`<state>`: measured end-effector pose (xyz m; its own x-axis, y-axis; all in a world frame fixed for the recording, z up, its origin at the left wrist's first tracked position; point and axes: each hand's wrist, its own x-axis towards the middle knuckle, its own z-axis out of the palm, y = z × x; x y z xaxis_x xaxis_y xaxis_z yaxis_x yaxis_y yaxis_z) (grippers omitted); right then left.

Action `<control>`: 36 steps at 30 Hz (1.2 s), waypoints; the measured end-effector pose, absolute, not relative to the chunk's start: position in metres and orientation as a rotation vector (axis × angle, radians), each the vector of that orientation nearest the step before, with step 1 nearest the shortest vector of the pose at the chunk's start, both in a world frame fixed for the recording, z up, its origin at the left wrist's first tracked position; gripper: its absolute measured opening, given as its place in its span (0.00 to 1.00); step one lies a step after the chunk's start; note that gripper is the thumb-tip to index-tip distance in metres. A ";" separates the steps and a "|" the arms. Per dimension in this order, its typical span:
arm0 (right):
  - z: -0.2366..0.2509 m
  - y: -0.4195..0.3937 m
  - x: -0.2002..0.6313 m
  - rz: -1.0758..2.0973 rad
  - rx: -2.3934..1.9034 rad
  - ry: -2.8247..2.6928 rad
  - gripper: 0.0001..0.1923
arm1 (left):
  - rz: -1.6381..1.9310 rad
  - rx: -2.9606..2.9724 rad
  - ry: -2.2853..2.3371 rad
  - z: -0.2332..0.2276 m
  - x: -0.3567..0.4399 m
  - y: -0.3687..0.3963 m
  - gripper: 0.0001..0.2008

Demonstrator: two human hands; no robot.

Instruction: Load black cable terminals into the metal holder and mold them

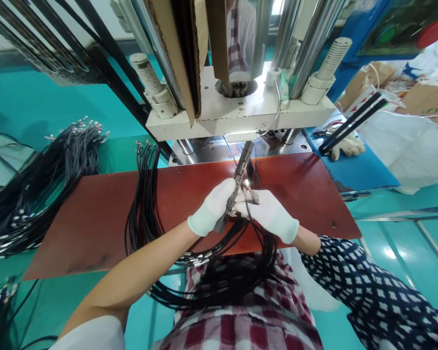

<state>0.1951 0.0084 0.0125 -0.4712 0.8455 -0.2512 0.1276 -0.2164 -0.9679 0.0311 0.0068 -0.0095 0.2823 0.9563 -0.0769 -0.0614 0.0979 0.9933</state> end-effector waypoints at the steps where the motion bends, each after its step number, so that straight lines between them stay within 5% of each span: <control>1: 0.010 0.008 0.193 1.733 -1.155 -1.503 0.12 | 0.985 1.232 0.994 -0.008 0.032 0.006 0.21; 9: -0.005 -0.002 0.188 1.383 -1.376 -1.677 0.11 | 1.088 1.376 1.202 -0.012 0.042 0.001 0.22; 22: -0.010 -0.005 0.194 1.533 -1.074 -1.339 0.12 | 1.007 1.337 1.144 -0.005 0.037 0.002 0.20; 30: -0.004 -0.009 0.216 1.597 -1.111 -1.010 0.24 | 0.960 1.244 1.090 -0.007 0.031 0.005 0.22; 36: -0.002 -0.009 0.212 1.651 -0.990 -1.052 0.21 | 0.961 1.249 1.079 -0.009 0.029 0.005 0.22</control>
